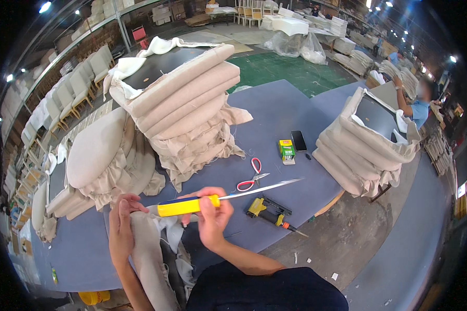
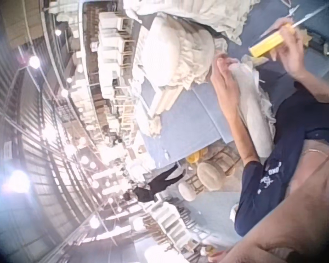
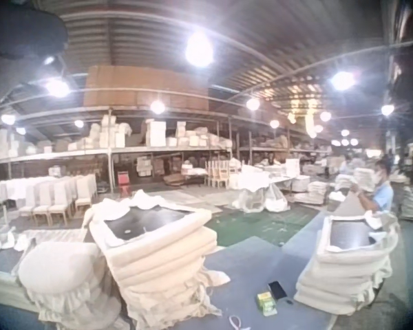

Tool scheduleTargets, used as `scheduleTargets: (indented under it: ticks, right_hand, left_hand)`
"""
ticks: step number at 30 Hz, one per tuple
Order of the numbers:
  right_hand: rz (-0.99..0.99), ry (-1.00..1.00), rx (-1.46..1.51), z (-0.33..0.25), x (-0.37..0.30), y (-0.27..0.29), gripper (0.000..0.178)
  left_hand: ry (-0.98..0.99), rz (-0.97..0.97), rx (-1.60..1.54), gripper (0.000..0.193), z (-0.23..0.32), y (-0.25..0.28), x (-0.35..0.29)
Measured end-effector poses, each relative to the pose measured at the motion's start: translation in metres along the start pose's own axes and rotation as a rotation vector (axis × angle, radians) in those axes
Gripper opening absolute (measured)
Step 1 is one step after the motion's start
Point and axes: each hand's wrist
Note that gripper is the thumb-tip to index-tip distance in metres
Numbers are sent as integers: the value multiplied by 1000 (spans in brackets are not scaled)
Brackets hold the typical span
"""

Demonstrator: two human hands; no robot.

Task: The person is upholstering a chair seat by hand. They pull and smooth a white fabric cover over a foam cushion, using a staple gun to secure the material to the underside of the seat. The person also uses a screwdriver to adjust the fabric and scissors to trim excess material.

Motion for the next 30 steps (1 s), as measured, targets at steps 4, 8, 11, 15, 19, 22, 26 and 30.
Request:
scheduleTargets:
  ticks: [4,8,11,15,19,22,26,30]
  right_hand:
    - [112,-236,-6,20,-4,8,27]
    - [159,-264,33,16,-3,9,25]
    - [48,-296,-17,14,-4,3,27]
    - [144,-192,24,6,3,16,23]
    - [-15,-160,-20,2,2,17,26]
    - [21,-108,-25,-15,12,27,23]
    - [101,-81,-120,-36,20,48,24]
    - [158,-65,-192,-41,15,58,24]
  left_hand:
    - [19,-40,50,48,8,-8,-1]
    - [68,-24,-30,48,9,-12,-6]
    - [96,5,-50,48,10,-12,-7]
    - [100,-43,-167,46,-7,-10,-12]
    - [175,-92,-184,28,15,-22,-9]
    - [6,-152,-192,24,17,-28,-10]
    - [-96,-424,187,13,34,-29,5]
    - [-199,-361,405,6,46,-46,0]
Point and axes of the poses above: each hand's wrist, its own x-axis towards the middle knuckle, its own y-axis out of the back of the hand, z = x × y, and after that the axes turned 13 degrees about z, right-handed
